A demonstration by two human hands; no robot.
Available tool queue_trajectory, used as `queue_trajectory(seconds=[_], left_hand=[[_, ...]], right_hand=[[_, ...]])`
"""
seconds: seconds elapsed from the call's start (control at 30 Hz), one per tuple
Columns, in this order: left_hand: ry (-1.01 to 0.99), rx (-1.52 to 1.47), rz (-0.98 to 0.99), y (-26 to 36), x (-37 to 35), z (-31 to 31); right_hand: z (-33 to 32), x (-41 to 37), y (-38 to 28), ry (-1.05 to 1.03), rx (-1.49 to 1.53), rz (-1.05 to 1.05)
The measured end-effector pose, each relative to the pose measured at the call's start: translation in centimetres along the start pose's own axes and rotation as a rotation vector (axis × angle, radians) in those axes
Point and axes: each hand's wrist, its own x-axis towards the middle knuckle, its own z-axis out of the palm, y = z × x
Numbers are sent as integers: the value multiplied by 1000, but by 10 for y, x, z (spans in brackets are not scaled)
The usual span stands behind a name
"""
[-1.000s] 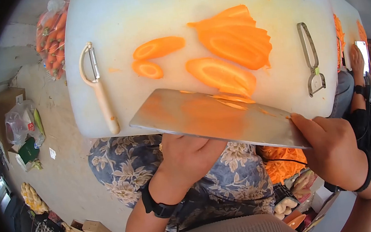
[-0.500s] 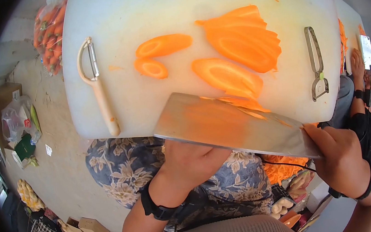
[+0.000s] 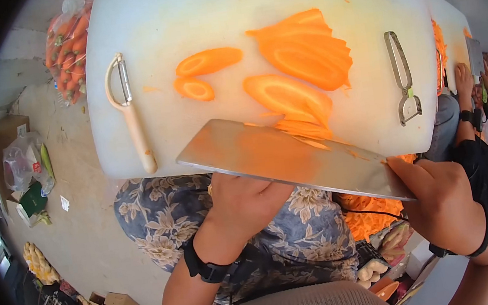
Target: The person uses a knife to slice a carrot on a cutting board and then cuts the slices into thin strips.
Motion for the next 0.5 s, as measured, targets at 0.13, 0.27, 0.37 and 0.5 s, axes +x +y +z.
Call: queue_trajectory(seconds=[0.13,0.27,0.37,0.5], left_hand=[[37,-206,-291,9,2,3],[-37,-69,-89,1,2,-2],[-22,38,3,1,2,-1],[7,71,35,-2,3,2]], right_hand=[[-2,-8,3,-22,19,41],[9,1,6,-22,6,31],[26,19,9,3,7,11],[30,32,8,43,40,-53]])
